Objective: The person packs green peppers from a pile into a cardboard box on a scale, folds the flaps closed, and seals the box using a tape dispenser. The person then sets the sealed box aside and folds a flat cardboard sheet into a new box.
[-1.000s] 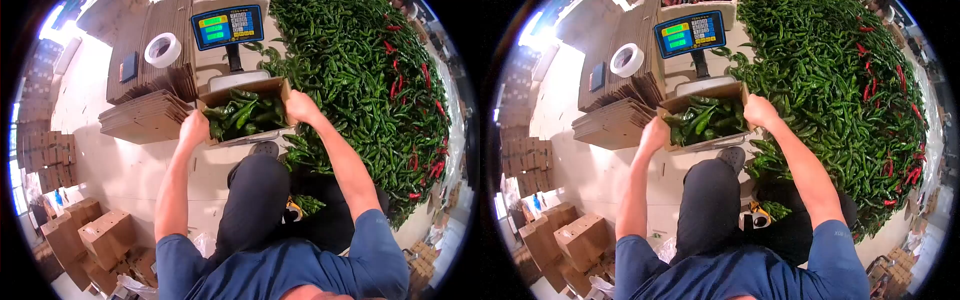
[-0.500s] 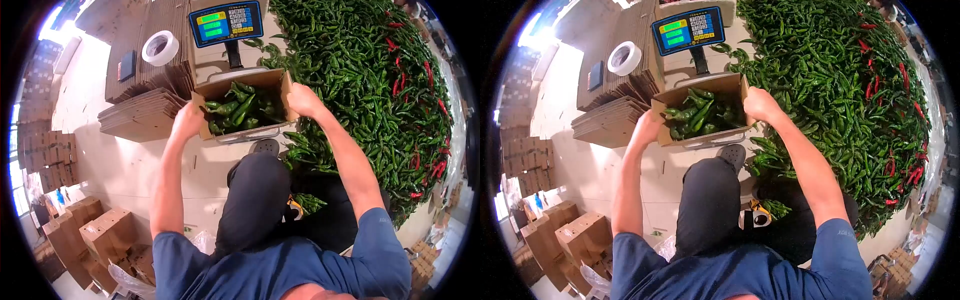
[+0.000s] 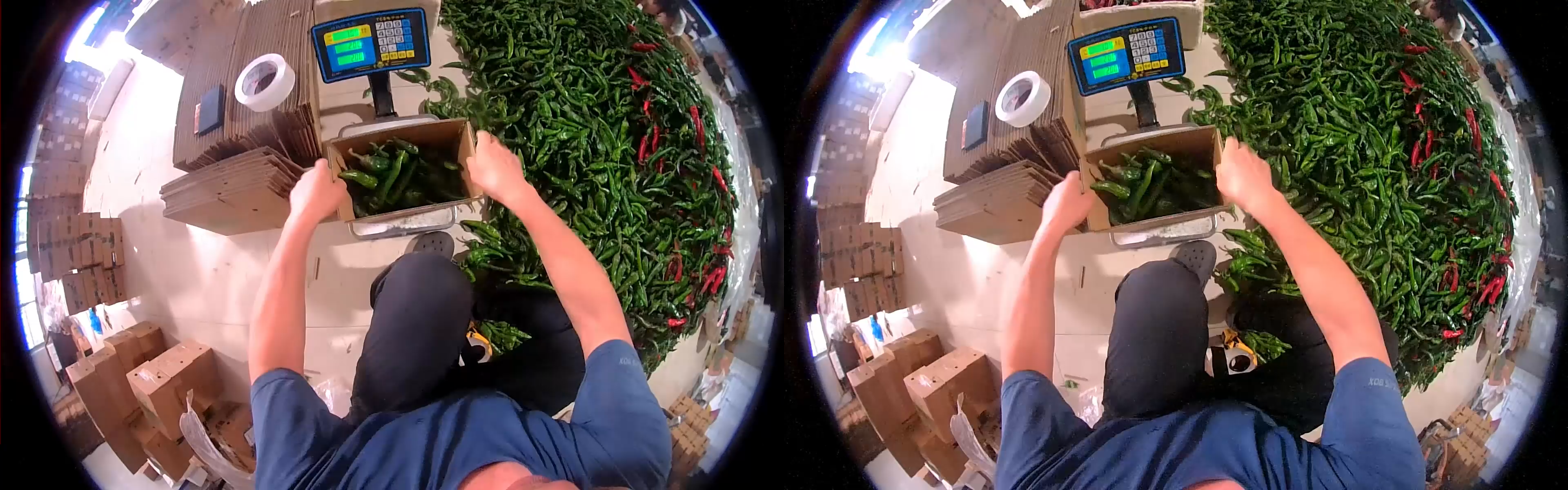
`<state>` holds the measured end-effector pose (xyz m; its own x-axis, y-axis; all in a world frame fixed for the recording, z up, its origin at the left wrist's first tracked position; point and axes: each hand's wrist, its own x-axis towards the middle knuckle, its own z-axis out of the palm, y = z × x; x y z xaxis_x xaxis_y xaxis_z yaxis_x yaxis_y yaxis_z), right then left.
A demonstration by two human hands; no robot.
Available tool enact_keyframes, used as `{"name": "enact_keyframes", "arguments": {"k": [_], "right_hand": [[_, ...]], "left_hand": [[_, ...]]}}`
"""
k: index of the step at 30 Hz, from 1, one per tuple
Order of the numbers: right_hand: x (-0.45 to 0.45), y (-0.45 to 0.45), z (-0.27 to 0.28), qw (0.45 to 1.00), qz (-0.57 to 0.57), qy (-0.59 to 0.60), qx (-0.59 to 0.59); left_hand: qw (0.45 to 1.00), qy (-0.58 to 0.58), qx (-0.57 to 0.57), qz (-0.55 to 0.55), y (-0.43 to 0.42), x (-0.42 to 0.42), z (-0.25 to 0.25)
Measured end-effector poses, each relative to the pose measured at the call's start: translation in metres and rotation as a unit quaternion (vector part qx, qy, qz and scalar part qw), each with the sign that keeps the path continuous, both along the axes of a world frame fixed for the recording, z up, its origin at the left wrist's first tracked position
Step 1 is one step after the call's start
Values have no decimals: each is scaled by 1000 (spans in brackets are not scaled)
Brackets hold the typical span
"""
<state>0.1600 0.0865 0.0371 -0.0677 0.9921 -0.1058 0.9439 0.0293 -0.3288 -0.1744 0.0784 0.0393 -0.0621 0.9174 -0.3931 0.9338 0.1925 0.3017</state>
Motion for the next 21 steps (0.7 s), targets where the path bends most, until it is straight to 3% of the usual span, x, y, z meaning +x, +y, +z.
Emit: {"name": "enact_keyframes", "arguments": {"k": [1, 3, 5, 6, 7, 9, 11, 13, 15, 16, 18, 19, 20, 21], "right_hand": [[-7, -9, 11, 996, 59, 20, 71], [-21, -20, 20, 962, 170, 65, 206], [-49, -15, 15, 970, 202, 108, -81], [-71, -8, 37, 954, 183, 42, -232], [-86, 1, 27, 940, 210, -35, -269], [-94, 8, -10, 929, 238, -53, -277], [-91, 16, -50, 930, 245, -47, -272], [-80, 17, -29, 933, 254, -67, -245], [-58, 30, -11, 914, 257, -48, -310], [-45, 29, -6, 929, 258, 11, -266], [-26, 25, 9, 944, 244, 112, -192], [-28, 24, 3, 948, 257, 70, -178], [-30, 19, -11, 949, 268, 28, -163], [-32, 15, -22, 950, 276, -14, -147]], "left_hand": [[998, -9, 57, 22, -12, 5, 17], [960, 2, 282, -4, -26, 16, 26], [919, -92, 334, -188, -23, 31, 26], [926, -131, 260, -241, -19, 43, 25], [927, -95, 217, -292, -11, 49, 1], [903, 69, 181, -384, 0, 56, -23], [916, 82, 137, -368, 2, 60, -40], [932, 52, 114, -339, 4, 62, -36], [948, 2, 79, -308, 3, 63, -29], [954, -23, 34, -296, 6, 65, -23], [943, -235, -3, -238, 10, 65, -35], [920, -337, -19, -201, 11, 63, -47], [937, -229, 23, -262, 4, 59, -73], [946, -157, 6, -284, 9, 61, -63]]}}
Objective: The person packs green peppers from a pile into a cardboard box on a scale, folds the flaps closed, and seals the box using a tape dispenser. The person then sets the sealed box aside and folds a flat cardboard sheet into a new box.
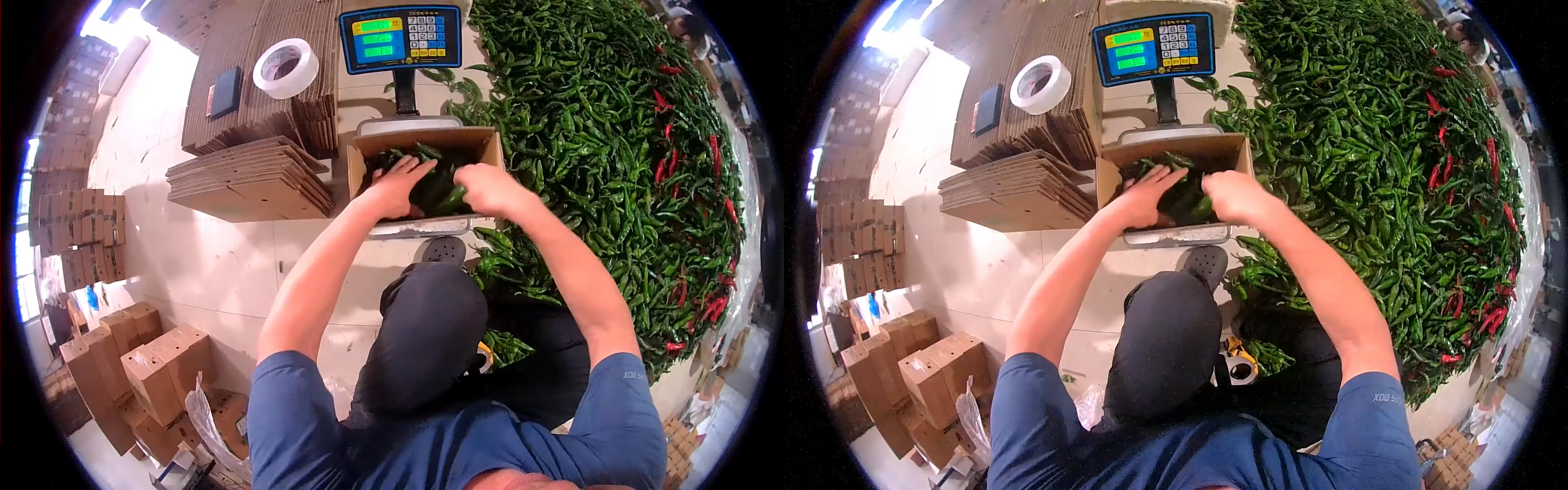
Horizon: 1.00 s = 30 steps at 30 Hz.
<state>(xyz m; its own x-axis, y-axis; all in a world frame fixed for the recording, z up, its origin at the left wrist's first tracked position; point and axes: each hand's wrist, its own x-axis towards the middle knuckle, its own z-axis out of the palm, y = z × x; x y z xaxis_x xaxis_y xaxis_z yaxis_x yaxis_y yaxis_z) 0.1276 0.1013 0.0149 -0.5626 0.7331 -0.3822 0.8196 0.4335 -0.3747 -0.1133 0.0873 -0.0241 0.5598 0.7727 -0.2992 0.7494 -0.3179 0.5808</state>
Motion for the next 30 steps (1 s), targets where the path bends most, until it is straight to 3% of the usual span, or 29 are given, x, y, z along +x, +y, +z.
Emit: {"name": "enact_keyframes", "arguments": {"k": [1, 2, 3, 6, 7, 9, 11, 12, 14, 17, 20, 22, 24, 25, 26, 28, 30], "right_hand": [[0, -8, -11, 982, 120, -78, 125], [-3, -9, -5, 978, 122, -111, 127], [-7, -3, 7, 973, 127, -143, 130], [-1, 6, 5, 973, 117, -156, 120], [2, 3, 4, 976, 119, -129, 126], [-1, -4, 4, 976, 130, -143, 100], [-2, -28, 11, 980, 107, 35, 162], [2, -43, 10, 959, 78, 155, 225], [17, -65, 21, 921, 24, 280, 270], [80, -84, 14, 929, 45, 247, 273], [106, -95, 15, 901, 47, 263, 342], [116, -95, 10, 912, 44, 235, 334], [135, -91, -2, 938, 50, 193, 284], [145, -88, -16, 975, 12, 114, 188], [155, -81, -38, 992, -46, 29, 111], [179, -62, -78, 989, -127, -43, 64], [201, -46, -109, 981, -103, -144, 79]], "left_hand": [[997, 74, 5, -23, 7, 5, 9], [988, 146, 12, -46, 10, 10, 16], [979, 162, 106, -59, 4, 15, 26], [972, 215, 83, -41, 1, 24, 90], [947, 258, 183, -46, -3, 13, 67], [938, 326, 58, -104, -2, 0, 56], [938, 333, 37, -91, -5, 1, 44], [941, 327, 29, -87, -3, 4, 46], [948, 310, 8, -71, 4, 4, 48], [941, 317, -59, -107, 10, -5, 51], [919, 365, -3, -148, 13, 2, 68], [912, 353, 124, -168, 16, 1, 95], [922, 320, 159, -146, 22, 1, 116], [923, 325, 150, -140, 26, 0, 117], [924, 327, 143, -136, 27, 0, 109], [927, 326, 128, -131, 22, -1, 73], [926, 340, 77, -146, 15, -5, 35]]}}
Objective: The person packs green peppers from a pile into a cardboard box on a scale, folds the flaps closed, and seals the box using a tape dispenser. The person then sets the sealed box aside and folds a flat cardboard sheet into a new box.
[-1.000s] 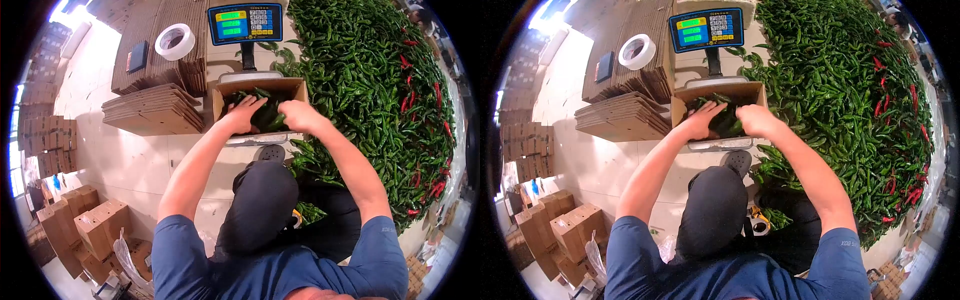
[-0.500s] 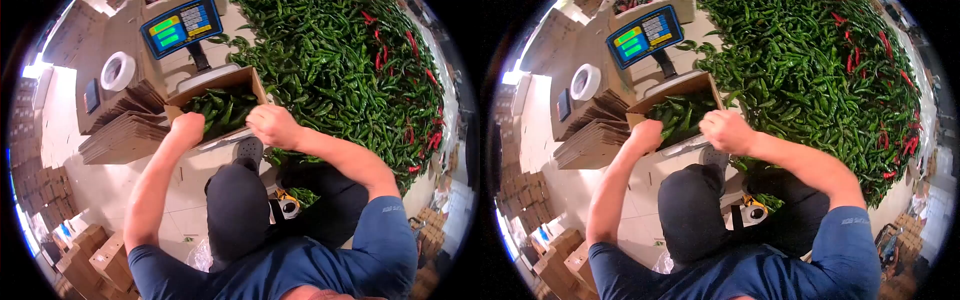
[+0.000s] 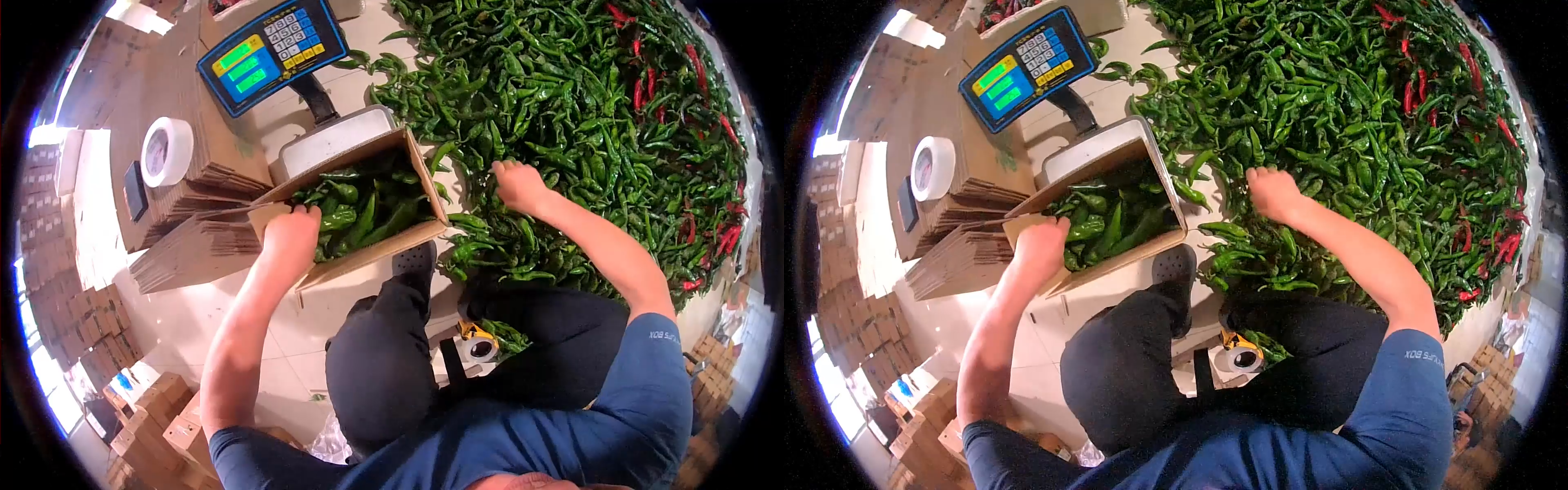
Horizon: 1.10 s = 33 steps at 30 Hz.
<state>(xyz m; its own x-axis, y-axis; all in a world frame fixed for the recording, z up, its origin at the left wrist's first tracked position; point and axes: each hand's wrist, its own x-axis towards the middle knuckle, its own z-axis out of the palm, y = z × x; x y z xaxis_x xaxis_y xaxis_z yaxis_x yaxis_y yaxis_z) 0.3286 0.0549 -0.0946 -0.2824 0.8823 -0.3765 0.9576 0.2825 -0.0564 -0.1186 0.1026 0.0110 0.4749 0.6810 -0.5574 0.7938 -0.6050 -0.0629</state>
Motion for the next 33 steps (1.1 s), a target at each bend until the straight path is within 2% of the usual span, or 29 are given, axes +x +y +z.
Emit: {"name": "enact_keyframes", "arguments": {"k": [2, 4, 6, 8, 11, 14, 15, 16, 18, 19, 20, 22, 23, 24, 26, 28, 31, 32, 33], "right_hand": [[13, 13, -31, 999, -48, -2, 5], [25, 27, -57, 997, -64, -18, 31], [28, 50, -62, 985, 28, -16, 168], [19, 84, -69, 962, 57, 29, 267], [16, 119, -91, 960, 59, -18, 272], [25, 132, -101, 985, 39, -81, 146], [26, 135, -90, 990, 3, -42, 136], [31, 133, -81, 984, -9, 26, 176], [35, 129, -46, 973, -147, 166, 65], [50, 132, -37, 925, -227, 294, -77], [50, 126, -26, 763, -389, 485, -177], [43, 115, 14, 583, -434, 635, -261], [43, 112, 14, 577, -413, 653, -265], [40, 109, 14, 540, -385, 696, -274], [26, 106, 21, 523, -385, 710, -273], [12, 108, 18, 529, -365, 715, -276], [-4, 121, -7, 531, -432, 668, -292], [-17, 133, -7, 534, -499, 626, -273], [-21, 155, -21, 544, -497, 617, -275]], "left_hand": [[999, -38, 28, 23, -6, -1, -4], [999, -11, 26, 28, -8, 17, 28], [999, -18, 32, 28, -3, 23, 32], [997, -58, 46, 20, 3, 22, 27], [997, -43, 9, 62, 2, 22, -7], [981, -123, -46, 146, 0, 20, 12], [969, -154, -63, 180, 1, 19, 20], [965, -157, -68, 200, -3, 19, 19], [956, -166, -75, 231, -9, 20, 18], [950, -191, -51, 243, -9, 20, 18], [942, -216, -28, 253, -10, 20, 17], [925, -267, 12, 271, -12, 21, 17], [917, -267, 35, 295, -14, 22, 20], [892, -299, 28, 338, -15, 26, 22], [832, -354, 13, 428, -21, 36, 28], [830, -399, 42, 386, -27, 41, 21], [856, -411, 13, 312, -26, 51, 28], [865, -421, 24, 270, -22, 56, 33], [865, -432, 16, 255, -21, 61, 38]]}}
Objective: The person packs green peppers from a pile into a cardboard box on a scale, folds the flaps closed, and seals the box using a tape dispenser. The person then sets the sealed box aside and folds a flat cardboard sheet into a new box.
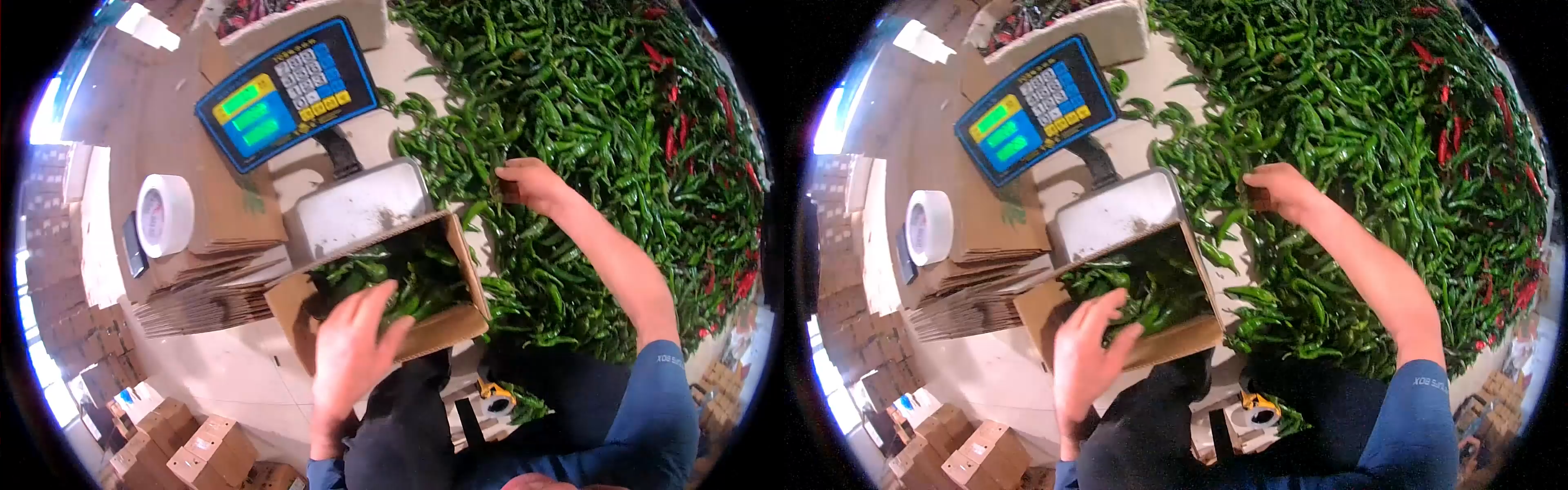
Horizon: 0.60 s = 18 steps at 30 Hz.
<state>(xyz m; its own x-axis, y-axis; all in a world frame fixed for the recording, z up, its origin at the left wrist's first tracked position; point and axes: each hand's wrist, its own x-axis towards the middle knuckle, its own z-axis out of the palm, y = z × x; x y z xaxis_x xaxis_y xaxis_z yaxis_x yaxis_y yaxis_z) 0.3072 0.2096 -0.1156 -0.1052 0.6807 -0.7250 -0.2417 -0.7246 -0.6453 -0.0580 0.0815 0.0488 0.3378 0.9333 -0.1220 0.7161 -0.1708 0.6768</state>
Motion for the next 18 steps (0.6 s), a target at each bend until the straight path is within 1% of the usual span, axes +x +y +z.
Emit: {"name": "enact_keyframes", "arguments": {"k": [1, 2, 3, 4, 5, 6, 7, 8, 9, 11, 12, 13, 15, 17, 18], "right_hand": [[-1, 23, -12, 1000, 6, -11, -7], [-30, 54, 17, 997, -56, -47, 9], [-50, 90, 51, 997, -8, -64, 49], [-64, 125, 79, 988, -22, 26, 151], [-74, 149, 116, 958, 39, 58, 279], [-66, 189, 121, 935, 65, 33, 348], [-70, 223, 109, 903, 17, -83, 422], [-74, 206, 150, 903, -23, -168, 395], [-65, 201, 152, 882, 23, -232, 409], [-32, 185, 131, 854, 143, -274, 419], [-13, 173, 117, 835, 232, -330, 374], [8, 160, 100, 804, 317, -382, 326], [43, 130, 36, 643, 395, -548, 360], [63, 90, -12, 566, 419, -625, 337], [63, 75, -19, 536, 418, -650, 339]], "left_hand": [[1000, -12, 8, -17, 2, 6, 4], [999, -30, 3, -22, 2, 11, 2], [998, -48, -6, -27, 2, 17, 1], [998, -45, -8, -38, 3, 23, 1], [998, -47, -1, -43, 4, 25, 2], [998, -49, 3, -47, 4, 27, 2], [997, -54, 4, -53, 3, 28, 2], [998, -51, -12, -43, 1, 26, 0], [998, -44, -22, -30, 0, 23, 0], [997, -67, -32, 7, -3, 17, -6], [997, -72, -31, 17, -3, 18, -5], [996, -79, -33, 15, -4, 18, -5], [996, -88, -33, 8, -5, 18, -3], [993, -116, -5, 7, -5, 17, 2], [992, -126, 9, 9, -6, 14, 3]]}}
